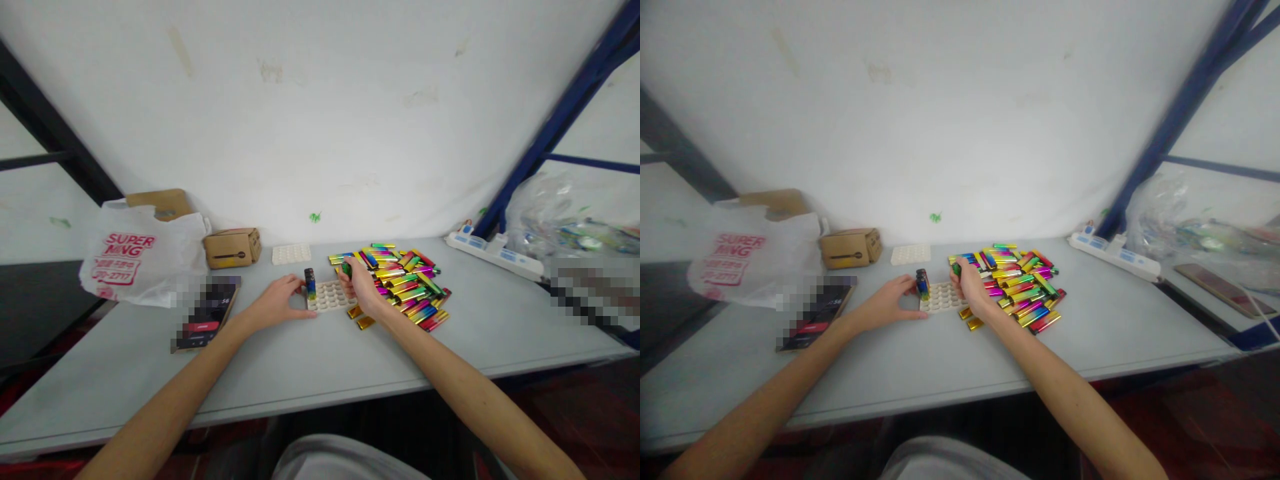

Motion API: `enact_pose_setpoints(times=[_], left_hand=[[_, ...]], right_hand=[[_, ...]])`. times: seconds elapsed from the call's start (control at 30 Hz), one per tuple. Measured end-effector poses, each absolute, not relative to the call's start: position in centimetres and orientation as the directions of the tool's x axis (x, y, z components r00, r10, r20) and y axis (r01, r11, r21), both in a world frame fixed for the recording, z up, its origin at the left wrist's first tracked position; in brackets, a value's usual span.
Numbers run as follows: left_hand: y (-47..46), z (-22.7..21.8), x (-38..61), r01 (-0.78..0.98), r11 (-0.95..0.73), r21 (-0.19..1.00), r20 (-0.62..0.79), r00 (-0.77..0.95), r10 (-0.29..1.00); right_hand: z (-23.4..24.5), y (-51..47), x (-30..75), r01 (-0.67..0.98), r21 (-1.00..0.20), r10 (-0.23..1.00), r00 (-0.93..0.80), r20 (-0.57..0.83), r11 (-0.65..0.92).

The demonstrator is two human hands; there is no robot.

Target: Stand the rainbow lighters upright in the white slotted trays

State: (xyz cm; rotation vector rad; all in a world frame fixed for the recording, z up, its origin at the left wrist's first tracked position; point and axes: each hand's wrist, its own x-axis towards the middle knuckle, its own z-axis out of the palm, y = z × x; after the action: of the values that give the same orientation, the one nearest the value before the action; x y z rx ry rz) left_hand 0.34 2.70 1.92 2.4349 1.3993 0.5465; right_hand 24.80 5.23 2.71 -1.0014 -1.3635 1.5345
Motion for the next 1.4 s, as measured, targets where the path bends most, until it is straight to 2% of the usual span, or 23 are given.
enact_pose_setpoints(times=[0.1,0.2,0.3,0.43,0.6,0.87,1.03,1.4], left_hand=[[2.7,1.9,0.3,0.765,-0.487,0.421,0.191,0.450,0.872],[2.6,1.9,0.4,0.771,-0.484,0.414,0.185,0.449,0.874],[2.6,1.9,0.4,0.776,-0.485,0.403,0.186,0.450,0.874],[2.7,1.7,0.3,0.771,-0.493,0.404,0.190,0.456,0.869],[2.9,1.5,0.2,0.764,-0.507,0.400,0.197,0.468,0.861],[2.9,1.5,0.3,0.760,-0.511,0.402,0.207,0.468,0.859],[2.9,1.6,0.3,0.762,-0.511,0.397,0.204,0.470,0.859],[2.6,2.1,0.5,0.765,-0.507,0.396,0.195,0.470,0.861]], right_hand=[[3.0,5.0,24.7,-0.130,-0.989,0.943,-0.332,-0.022,-0.069],[3.5,4.7,24.8,-0.124,-0.988,0.928,-0.349,0.129,0.091],[4.0,4.5,25.1,-0.006,-0.961,0.897,-0.358,0.261,0.277],[4.2,4.2,25.3,0.217,-0.845,0.848,-0.349,0.400,0.488],[4.2,3.3,25.1,0.251,-0.820,0.823,-0.414,0.390,0.515],[3.8,3.2,24.8,0.399,-0.685,0.777,-0.471,0.417,0.609],[3.4,3.3,24.7,0.421,-0.643,0.744,-0.550,0.380,0.639],[3.4,4.2,25.2,0.511,-0.473,0.685,-0.641,0.346,0.717]])
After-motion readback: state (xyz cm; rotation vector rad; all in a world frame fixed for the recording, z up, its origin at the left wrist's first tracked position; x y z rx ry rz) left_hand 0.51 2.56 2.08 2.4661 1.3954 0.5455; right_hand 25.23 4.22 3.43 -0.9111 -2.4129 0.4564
